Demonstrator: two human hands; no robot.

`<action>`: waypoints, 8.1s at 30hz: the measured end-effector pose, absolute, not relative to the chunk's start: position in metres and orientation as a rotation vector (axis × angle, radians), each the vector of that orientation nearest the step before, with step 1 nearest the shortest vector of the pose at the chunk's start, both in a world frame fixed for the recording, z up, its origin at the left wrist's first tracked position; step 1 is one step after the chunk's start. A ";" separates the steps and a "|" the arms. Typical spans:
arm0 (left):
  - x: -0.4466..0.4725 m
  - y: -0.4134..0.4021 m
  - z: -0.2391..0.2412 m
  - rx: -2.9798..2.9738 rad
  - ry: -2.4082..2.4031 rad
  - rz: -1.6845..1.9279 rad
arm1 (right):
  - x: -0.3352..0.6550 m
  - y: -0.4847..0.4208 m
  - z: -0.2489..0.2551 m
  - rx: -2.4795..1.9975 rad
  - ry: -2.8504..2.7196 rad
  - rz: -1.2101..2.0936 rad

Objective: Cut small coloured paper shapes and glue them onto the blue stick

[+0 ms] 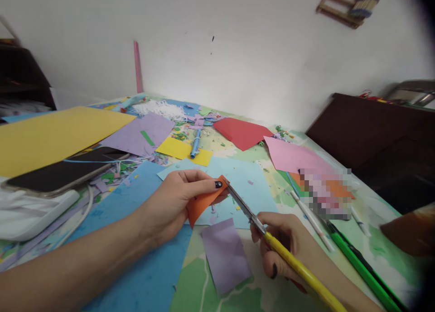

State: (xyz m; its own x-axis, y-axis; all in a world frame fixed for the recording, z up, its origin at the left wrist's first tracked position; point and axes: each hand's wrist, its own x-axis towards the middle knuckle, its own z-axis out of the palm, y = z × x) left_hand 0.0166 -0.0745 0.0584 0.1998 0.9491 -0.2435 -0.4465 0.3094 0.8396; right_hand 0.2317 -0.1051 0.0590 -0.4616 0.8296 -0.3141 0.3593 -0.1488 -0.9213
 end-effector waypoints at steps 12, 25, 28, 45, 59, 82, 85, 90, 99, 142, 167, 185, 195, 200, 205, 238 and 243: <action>0.018 -0.074 0.060 0.698 0.897 1.099 | 0.232 -0.104 0.056 -1.371 -1.730 1.623; 0.016 -0.075 0.057 0.709 0.886 1.088 | 0.236 -0.103 0.050 -1.347 -1.785 1.548; 0.017 -0.075 0.058 0.716 0.888 1.090 | 0.237 -0.102 0.047 -1.312 -1.798 1.548; 0.017 -0.074 0.056 0.715 0.908 1.091 | 0.235 -0.102 0.046 -1.346 -1.740 1.569; 0.017 -0.074 0.057 0.712 0.868 1.103 | 0.232 -0.105 0.057 -1.323 -1.664 1.696; 0.017 -0.075 0.059 0.702 0.893 1.103 | 0.231 -0.105 0.054 -1.331 -1.740 1.593; 0.017 -0.075 0.059 0.698 0.896 1.100 | 0.232 -0.105 0.053 -1.334 -1.747 1.587; 0.017 -0.075 0.058 0.706 0.877 1.101 | 0.233 -0.105 0.051 -1.347 -1.756 1.555; 0.017 -0.075 0.059 0.696 0.888 1.104 | 0.234 -0.104 0.051 -1.352 -1.777 1.546; 0.017 -0.075 0.059 0.708 0.872 1.098 | 0.233 -0.105 0.058 -1.321 -1.751 1.637; 0.017 -0.074 0.057 0.685 0.876 1.109 | 0.231 -0.104 0.053 -1.361 -1.777 1.547; 0.018 -0.073 0.057 0.692 0.878 1.110 | 0.232 -0.106 0.056 -1.344 -1.706 1.619; 0.017 -0.073 0.057 0.694 0.870 1.103 | 0.233 -0.105 0.052 -1.324 -1.715 1.605; 0.016 -0.074 0.059 0.720 0.840 1.107 | 0.233 -0.105 0.054 -1.393 -1.720 1.580; 0.015 -0.075 0.062 0.753 0.819 1.073 | 0.232 -0.105 0.056 -1.408 -1.719 1.565; 0.013 -0.073 0.057 0.834 0.853 1.078 | 0.231 -0.105 0.061 -1.381 -1.695 1.671; 0.014 -0.072 0.058 0.830 0.866 1.085 | 0.231 -0.104 0.058 -1.405 -1.701 1.648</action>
